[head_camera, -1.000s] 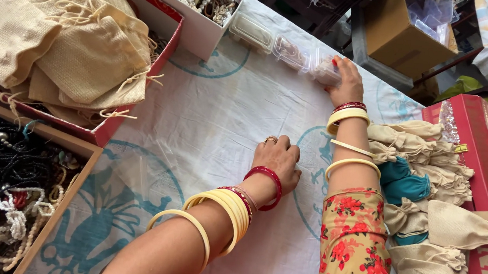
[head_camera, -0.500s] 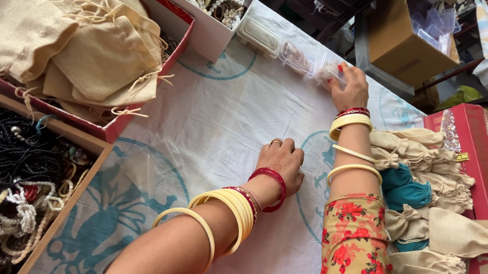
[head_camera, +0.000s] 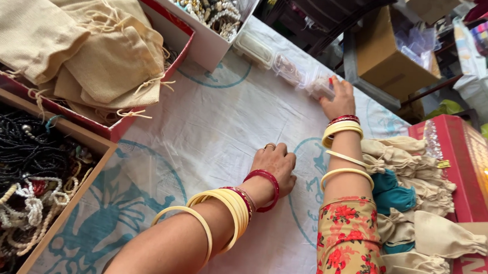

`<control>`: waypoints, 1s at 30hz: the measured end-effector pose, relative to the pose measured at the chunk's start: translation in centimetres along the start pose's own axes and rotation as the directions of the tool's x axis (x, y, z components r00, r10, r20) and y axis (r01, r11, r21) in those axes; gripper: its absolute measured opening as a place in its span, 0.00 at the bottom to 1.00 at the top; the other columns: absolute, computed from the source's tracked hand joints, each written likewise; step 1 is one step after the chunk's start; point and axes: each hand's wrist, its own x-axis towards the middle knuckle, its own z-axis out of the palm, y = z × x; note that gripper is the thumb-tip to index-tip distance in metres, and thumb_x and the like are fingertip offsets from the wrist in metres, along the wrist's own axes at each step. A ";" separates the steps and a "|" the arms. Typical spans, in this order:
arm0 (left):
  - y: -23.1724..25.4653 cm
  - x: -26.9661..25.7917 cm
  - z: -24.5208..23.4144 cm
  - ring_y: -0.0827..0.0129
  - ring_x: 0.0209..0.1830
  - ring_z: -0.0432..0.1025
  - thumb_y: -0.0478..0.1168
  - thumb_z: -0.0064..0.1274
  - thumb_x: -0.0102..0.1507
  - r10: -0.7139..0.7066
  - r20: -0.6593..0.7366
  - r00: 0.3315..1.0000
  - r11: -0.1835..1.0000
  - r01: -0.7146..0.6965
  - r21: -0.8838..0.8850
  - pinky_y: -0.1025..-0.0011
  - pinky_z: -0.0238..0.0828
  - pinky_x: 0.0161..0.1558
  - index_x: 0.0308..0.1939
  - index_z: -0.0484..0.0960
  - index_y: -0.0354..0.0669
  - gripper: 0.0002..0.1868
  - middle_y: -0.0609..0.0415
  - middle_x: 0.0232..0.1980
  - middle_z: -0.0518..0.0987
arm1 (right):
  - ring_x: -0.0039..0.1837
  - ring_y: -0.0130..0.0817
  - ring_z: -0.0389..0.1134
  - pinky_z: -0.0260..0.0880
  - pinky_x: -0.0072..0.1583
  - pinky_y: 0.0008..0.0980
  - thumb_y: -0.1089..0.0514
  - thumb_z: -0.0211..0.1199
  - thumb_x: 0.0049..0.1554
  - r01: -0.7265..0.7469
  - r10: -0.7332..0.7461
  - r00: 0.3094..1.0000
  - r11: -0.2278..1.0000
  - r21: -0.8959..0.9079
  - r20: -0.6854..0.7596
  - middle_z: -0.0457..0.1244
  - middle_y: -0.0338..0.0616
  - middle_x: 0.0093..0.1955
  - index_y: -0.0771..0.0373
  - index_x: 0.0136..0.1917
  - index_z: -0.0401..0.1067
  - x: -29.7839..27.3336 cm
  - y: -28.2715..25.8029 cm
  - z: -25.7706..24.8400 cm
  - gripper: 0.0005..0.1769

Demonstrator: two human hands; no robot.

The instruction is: Packaging jewelry items and beads into small plastic containers and fabric pouches.

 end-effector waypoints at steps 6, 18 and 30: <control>-0.1 -0.1 0.1 0.49 0.59 0.67 0.46 0.61 0.57 0.011 0.014 1.000 1.000 -0.011 -0.019 0.55 0.64 0.59 0.44 0.83 0.44 0.15 0.45 0.53 0.75 | 0.70 0.70 0.53 0.55 0.68 0.54 0.59 0.75 0.43 0.105 -0.126 0.977 0.986 -0.131 -0.171 0.50 0.73 0.73 0.68 0.78 0.56 -3.2 -3.5 -3.0 0.53; -2.8 1.6 0.2 0.42 0.55 0.68 0.39 0.56 0.60 -0.087 -0.500 0.861 0.940 -0.095 -0.328 0.53 0.65 0.56 0.60 0.71 0.37 0.25 0.36 0.56 0.71 | 0.50 0.53 0.68 0.71 0.51 0.48 0.61 0.56 0.56 0.108 -0.057 0.982 0.951 -0.288 0.182 0.66 0.54 0.53 0.65 0.64 0.70 -22.6 -21.7 -9.5 0.22; -2.5 -0.4 -0.4 0.50 0.50 0.70 0.37 0.60 0.64 0.131 -0.424 0.896 0.947 -0.240 -0.214 0.57 0.69 0.49 0.59 0.71 0.39 0.21 0.42 0.52 0.71 | 0.57 0.51 0.67 0.69 0.56 0.42 0.58 0.66 0.51 0.062 -0.044 0.939 0.997 -0.041 0.341 0.65 0.57 0.61 0.66 0.64 0.70 -35.4 -26.5 -25.6 0.27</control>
